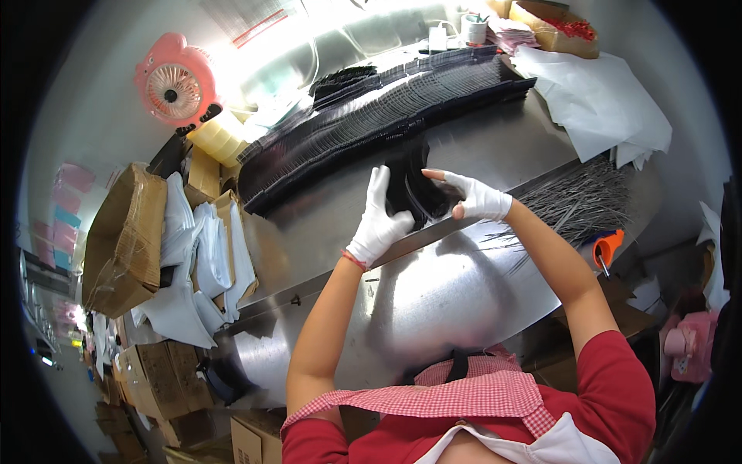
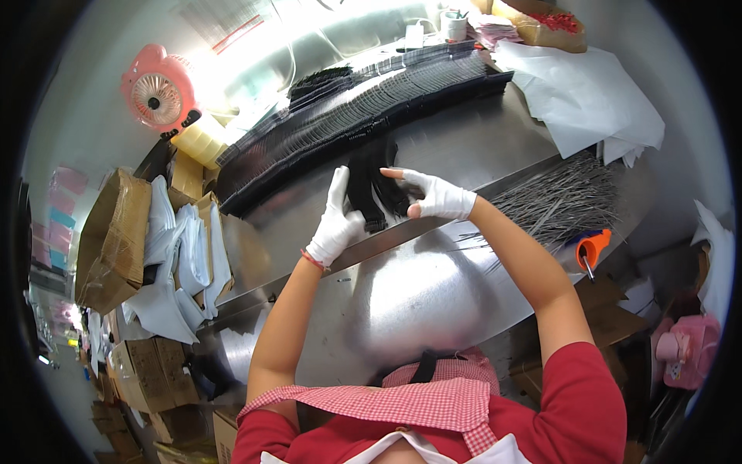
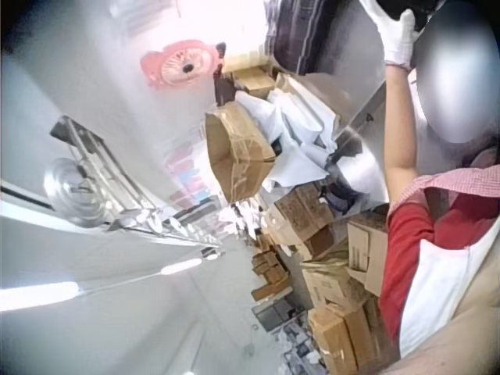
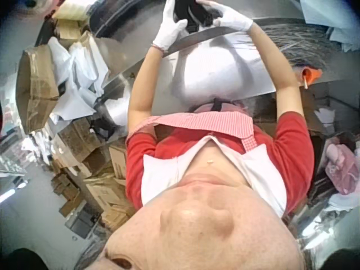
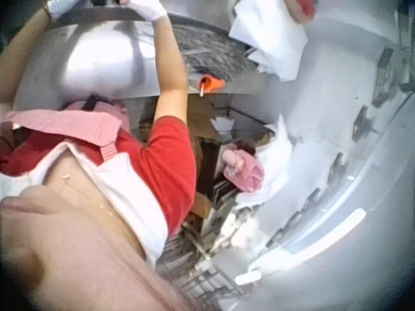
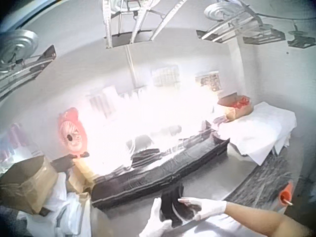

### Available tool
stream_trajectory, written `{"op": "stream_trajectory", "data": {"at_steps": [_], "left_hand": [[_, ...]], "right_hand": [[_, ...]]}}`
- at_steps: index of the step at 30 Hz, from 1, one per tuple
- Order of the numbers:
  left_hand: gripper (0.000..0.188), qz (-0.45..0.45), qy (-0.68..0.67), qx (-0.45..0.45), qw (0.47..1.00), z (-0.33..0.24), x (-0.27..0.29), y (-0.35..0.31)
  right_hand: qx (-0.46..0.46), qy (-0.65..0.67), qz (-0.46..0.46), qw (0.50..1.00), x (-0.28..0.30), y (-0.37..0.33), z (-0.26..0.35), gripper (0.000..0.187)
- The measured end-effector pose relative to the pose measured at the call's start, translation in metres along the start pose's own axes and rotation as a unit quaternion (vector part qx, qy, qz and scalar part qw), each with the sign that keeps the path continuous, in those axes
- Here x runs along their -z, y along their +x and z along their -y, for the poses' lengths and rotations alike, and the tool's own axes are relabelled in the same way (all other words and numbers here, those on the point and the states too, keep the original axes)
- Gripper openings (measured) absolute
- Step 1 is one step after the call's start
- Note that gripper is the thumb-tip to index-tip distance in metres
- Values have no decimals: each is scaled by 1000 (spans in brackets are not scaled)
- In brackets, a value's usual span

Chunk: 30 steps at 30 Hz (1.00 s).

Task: The person repeatedly inserts broom bristles into a metal frame on a stainless steel table, then places the assembled broom heads onto a metal rack. The person moves the rack through the warehouse and places it among other racks.

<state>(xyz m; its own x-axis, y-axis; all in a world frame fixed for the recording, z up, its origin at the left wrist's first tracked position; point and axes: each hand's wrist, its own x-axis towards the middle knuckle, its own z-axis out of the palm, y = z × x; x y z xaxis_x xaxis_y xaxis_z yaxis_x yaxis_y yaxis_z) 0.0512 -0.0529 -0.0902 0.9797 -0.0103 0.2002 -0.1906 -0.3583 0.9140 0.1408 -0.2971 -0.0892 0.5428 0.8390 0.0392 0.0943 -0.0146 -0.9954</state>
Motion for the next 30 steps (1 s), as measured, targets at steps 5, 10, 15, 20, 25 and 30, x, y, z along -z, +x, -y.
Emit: {"op": "stream_trajectory", "data": {"at_steps": [5, 10, 15, 20, 25, 30], "left_hand": [[122, -66, 80, 313, 944, -46, -6, 54], [100, -33, 361, 380, 851, -40, -14, 81], [97, 17, 446, 332, 831, -50, -45, 86], [89, -58, 268, 345, 897, -40, 9, 40], [41, -19, -403, 307, 862, -42, 109, -49], [30, -233, -256, 304, 887, -31, 245, -79]], "right_hand": [[45, 36, -7, 998, -19, 9, -17, 134], [84, 11, 10, 996, -37, 15, -32, 128], [41, 45, -94, 994, -29, 7, -38, 76], [4, 69, -91, 993, -20, 3, -41, 48], [17, 52, -93, 994, -18, 3, -40, 34], [1, 54, -118, 992, -28, 3, -39, 30]]}}
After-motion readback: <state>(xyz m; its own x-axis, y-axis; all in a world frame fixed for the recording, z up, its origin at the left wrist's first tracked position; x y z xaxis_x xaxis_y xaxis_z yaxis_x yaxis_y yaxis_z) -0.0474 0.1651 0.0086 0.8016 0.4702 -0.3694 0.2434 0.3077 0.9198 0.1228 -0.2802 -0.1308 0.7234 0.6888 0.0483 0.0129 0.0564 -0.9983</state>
